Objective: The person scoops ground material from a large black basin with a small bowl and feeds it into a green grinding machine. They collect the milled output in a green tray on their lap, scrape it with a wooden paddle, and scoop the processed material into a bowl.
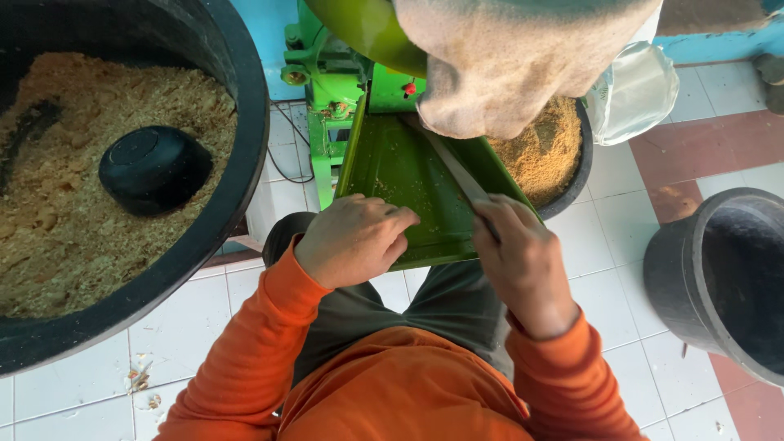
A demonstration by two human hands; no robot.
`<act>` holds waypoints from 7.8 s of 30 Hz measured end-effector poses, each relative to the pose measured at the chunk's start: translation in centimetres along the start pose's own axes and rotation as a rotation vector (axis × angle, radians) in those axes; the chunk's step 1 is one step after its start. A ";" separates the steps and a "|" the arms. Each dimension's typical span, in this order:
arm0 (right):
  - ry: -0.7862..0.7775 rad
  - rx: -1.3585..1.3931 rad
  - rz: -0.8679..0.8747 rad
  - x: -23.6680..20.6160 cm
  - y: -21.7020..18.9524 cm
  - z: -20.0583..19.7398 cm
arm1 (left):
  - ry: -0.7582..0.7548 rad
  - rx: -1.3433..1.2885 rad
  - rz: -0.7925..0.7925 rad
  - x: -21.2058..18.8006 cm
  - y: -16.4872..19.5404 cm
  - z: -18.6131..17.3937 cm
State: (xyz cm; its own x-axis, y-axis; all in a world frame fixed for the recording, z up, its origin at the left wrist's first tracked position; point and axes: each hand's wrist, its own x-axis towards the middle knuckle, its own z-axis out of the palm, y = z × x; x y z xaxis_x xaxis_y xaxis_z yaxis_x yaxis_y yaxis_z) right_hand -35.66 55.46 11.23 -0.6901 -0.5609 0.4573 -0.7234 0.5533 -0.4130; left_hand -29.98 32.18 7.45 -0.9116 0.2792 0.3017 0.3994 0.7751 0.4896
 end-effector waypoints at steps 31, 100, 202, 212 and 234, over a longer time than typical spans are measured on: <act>-0.145 -0.162 -0.088 0.8 -2.5 -1.5 | -0.001 -0.005 0.004 -0.3 0.2 -0.2; 0.173 1.139 0.492 -11.7 16.8 -15.0 | -0.481 0.016 0.719 8.0 -5.6 9.2; -0.629 0.140 -0.210 12.0 8.4 13.6 | 0.565 -0.204 0.082 3.2 -1.5 -5.0; -0.087 1.134 0.003 3.4 5.3 -2.6 | 0.310 -0.105 0.026 3.9 -3.8 0.9; 0.275 1.045 0.024 -6.4 11.5 -0.4 | 0.485 0.175 0.017 2.3 -1.4 1.7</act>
State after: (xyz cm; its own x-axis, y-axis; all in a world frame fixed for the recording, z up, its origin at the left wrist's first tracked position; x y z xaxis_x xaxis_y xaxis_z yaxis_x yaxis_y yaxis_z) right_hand -39.55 65.66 3.82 -0.7702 -0.3277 0.5471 -0.4596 -0.3095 -0.8324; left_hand -32.79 32.73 6.11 -0.7386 0.0300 0.6735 0.3539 0.8676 0.3494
